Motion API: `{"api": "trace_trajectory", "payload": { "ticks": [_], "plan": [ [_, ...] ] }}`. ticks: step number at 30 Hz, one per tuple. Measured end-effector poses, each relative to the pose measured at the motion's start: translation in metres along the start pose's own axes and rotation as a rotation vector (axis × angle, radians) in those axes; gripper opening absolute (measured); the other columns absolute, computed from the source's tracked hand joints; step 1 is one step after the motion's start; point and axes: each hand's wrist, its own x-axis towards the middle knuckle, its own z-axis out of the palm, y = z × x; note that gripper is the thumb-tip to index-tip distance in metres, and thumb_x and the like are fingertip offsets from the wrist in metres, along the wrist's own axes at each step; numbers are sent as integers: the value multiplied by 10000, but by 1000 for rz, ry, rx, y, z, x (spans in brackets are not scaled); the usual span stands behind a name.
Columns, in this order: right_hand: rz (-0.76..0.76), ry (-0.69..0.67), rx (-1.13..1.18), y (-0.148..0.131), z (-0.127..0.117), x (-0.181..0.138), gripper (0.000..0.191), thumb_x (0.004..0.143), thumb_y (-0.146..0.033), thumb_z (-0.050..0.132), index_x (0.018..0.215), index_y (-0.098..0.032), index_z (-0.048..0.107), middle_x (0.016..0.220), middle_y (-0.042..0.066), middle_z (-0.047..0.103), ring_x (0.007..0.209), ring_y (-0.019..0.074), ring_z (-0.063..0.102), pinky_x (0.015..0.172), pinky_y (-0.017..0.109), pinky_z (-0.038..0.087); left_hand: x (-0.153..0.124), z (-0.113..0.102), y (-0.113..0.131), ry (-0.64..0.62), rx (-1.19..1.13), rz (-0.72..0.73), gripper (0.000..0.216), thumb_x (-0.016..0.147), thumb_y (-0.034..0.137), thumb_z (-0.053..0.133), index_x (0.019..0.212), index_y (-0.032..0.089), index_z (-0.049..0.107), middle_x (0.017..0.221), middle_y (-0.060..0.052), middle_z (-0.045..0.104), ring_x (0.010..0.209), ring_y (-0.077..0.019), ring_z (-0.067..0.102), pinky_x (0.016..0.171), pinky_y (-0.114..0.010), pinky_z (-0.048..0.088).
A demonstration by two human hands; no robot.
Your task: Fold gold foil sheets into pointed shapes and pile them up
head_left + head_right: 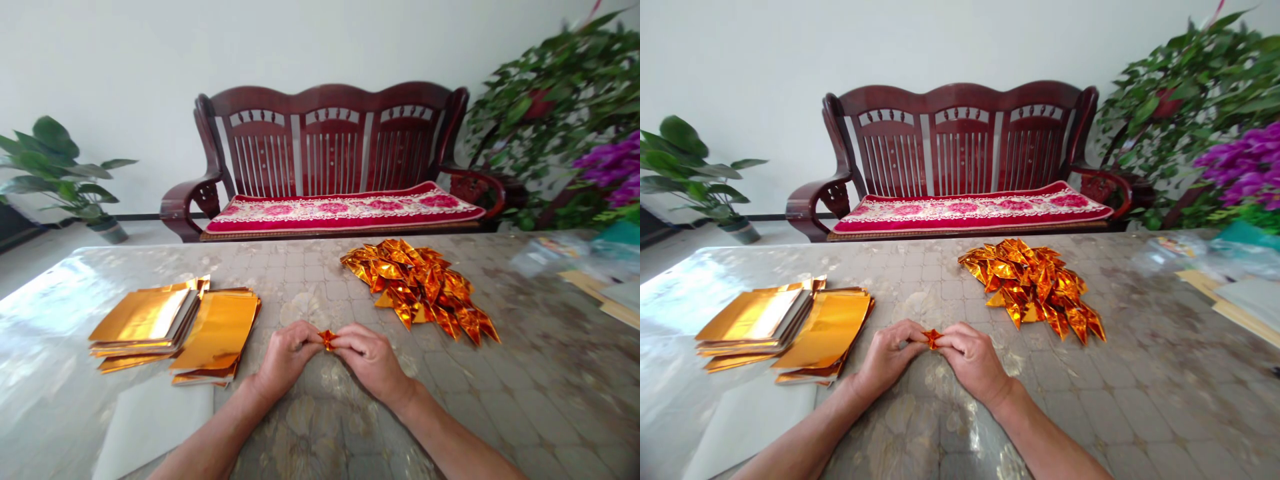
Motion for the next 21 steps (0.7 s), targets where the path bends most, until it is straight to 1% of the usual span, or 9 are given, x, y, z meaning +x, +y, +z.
{"api": "trace_trajectory", "payload": {
  "ticks": [3,6,9,16,21],
  "plan": [
    [-1,6,28,-1,1,-1,146,901,-180,644,929,-258,765,911,35,733,825,156,694,753,256,559,1,0,1,-22,-24,-44,90,840,156,684,760,190,710,769,-9,740,733,-142,698,704,-235,544],
    [-9,5,52,-3,1,-1,140,905,-194,637,918,-256,762,896,36,731,813,155,694,741,254,562,1,0,3,-64,-32,-81,113,857,192,666,755,190,713,740,-6,744,699,-142,696,676,-234,535],
    [-11,17,64,-6,0,0,143,905,-189,629,906,-249,759,886,39,731,803,155,694,734,253,565,-1,0,5,-65,-43,-89,131,859,218,662,742,187,710,716,-5,739,677,-140,690,662,-230,527],
    [3,21,88,-10,0,-1,177,872,-126,636,859,-250,762,828,23,726,751,147,686,690,238,552,-7,2,6,-71,22,-32,133,848,137,642,748,194,708,708,12,718,667,-117,670,662,-202,500],
    [25,14,93,-9,0,-1,194,854,-96,639,848,-249,758,829,16,726,750,142,684,690,231,540,-8,1,5,-79,34,-5,128,862,139,636,776,200,708,717,17,715,667,-109,666,662,-187,500]
  ]
}}
